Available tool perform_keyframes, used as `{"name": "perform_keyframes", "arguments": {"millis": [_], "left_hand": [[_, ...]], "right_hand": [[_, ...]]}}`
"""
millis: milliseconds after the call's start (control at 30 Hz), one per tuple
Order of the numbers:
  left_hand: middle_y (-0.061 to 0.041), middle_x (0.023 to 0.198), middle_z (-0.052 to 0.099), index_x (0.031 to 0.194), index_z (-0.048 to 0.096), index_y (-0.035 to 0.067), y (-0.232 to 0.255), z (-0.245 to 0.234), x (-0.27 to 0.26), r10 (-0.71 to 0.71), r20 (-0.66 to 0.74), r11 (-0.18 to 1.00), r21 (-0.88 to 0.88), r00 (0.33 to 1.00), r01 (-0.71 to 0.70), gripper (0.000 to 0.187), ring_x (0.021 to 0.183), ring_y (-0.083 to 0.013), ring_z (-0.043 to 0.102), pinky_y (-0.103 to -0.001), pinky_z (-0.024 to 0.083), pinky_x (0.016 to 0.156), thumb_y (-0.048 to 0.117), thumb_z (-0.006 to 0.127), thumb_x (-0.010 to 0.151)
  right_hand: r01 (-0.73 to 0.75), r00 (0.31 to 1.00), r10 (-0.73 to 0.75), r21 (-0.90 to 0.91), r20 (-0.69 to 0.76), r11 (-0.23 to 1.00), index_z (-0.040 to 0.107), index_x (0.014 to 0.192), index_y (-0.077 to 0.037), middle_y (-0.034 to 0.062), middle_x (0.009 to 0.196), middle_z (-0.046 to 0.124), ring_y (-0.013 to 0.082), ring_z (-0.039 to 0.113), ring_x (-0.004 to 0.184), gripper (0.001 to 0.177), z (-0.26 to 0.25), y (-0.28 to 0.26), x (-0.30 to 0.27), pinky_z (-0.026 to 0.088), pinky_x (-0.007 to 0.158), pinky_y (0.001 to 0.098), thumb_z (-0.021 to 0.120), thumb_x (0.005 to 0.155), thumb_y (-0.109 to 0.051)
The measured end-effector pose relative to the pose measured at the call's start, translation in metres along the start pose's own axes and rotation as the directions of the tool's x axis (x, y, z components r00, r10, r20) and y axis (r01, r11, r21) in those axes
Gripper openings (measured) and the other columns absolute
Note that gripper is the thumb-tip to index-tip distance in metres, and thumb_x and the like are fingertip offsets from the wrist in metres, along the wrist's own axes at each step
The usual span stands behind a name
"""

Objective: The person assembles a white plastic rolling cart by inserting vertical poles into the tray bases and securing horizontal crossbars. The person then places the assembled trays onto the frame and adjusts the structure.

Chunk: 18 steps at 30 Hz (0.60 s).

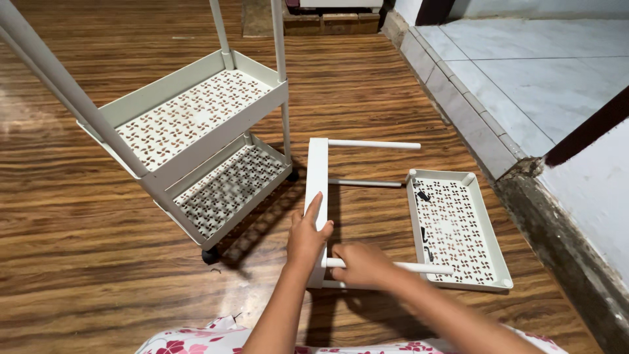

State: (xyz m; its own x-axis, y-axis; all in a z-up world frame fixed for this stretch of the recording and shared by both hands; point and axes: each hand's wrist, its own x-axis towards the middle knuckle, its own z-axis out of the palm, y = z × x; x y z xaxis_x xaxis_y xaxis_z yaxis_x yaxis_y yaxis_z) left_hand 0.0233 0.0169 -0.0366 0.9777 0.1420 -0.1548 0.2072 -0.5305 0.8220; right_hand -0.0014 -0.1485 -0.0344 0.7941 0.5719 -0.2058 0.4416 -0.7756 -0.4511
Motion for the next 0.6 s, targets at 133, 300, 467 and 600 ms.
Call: {"name": "perform_keyframes", "arguments": {"millis": [133,300,467,600], "left_hand": [[-0.019,0.141,0.048,0.153,0.037,0.049,0.006,0.0,-0.001,0.006,-0.014,1.0,0.006,1.0,-0.006,0.077,0.123,-0.0381,0.06,-0.049,0.053,0.098,0.035,0.072,0.087],[-0.017,0.137,0.05,0.154,0.036,0.049,0.006,-0.001,-0.002,-0.006,-0.017,0.999,0.042,1.0,0.007,0.077,0.122,-0.0362,0.06,-0.05,0.053,0.096,0.037,0.072,0.087],[-0.014,0.137,0.049,0.154,0.035,0.049,0.005,-0.001,-0.002,-0.022,0.023,1.0,-0.002,0.999,0.022,0.076,0.118,-0.0315,0.063,-0.048,0.055,0.095,0.037,0.071,0.088],[-0.015,0.135,0.049,0.153,0.037,0.048,0.005,0.0,-0.001,0.022,-0.004,0.999,0.029,1.0,-0.022,0.076,0.121,-0.0324,0.059,-0.048,0.054,0.095,0.035,0.073,0.087]], "right_hand": [[0.201,0.633,-0.53,-0.541,-0.565,0.817,0.058,0.11,-0.003,0.0095,0.085,0.06,0.0283,0.062,0.073,0.04,0.013,-0.021,-0.043,0.05,0.062,0.0422,0.07,0.082,-0.029],[0.041,0.757,-0.409,-0.589,-0.509,0.807,0.062,0.098,-0.009,0.0075,0.075,0.061,0.0241,0.062,0.064,0.031,0.013,-0.025,-0.036,0.049,0.051,0.0411,0.064,0.093,-0.039],[-0.105,0.971,0.0,-0.425,-0.239,0.899,0.06,0.084,-0.009,0.0091,0.064,0.061,0.027,0.066,0.055,0.057,0.014,-0.014,-0.018,0.054,0.05,0.0439,0.052,0.099,-0.064],[-0.044,0.965,-0.041,-0.314,-0.261,0.949,0.061,0.063,-0.012,0.0105,0.055,0.058,0.0312,0.062,0.052,0.066,0.016,0.002,-0.008,0.051,0.05,0.0472,0.056,0.092,-0.071]]}}
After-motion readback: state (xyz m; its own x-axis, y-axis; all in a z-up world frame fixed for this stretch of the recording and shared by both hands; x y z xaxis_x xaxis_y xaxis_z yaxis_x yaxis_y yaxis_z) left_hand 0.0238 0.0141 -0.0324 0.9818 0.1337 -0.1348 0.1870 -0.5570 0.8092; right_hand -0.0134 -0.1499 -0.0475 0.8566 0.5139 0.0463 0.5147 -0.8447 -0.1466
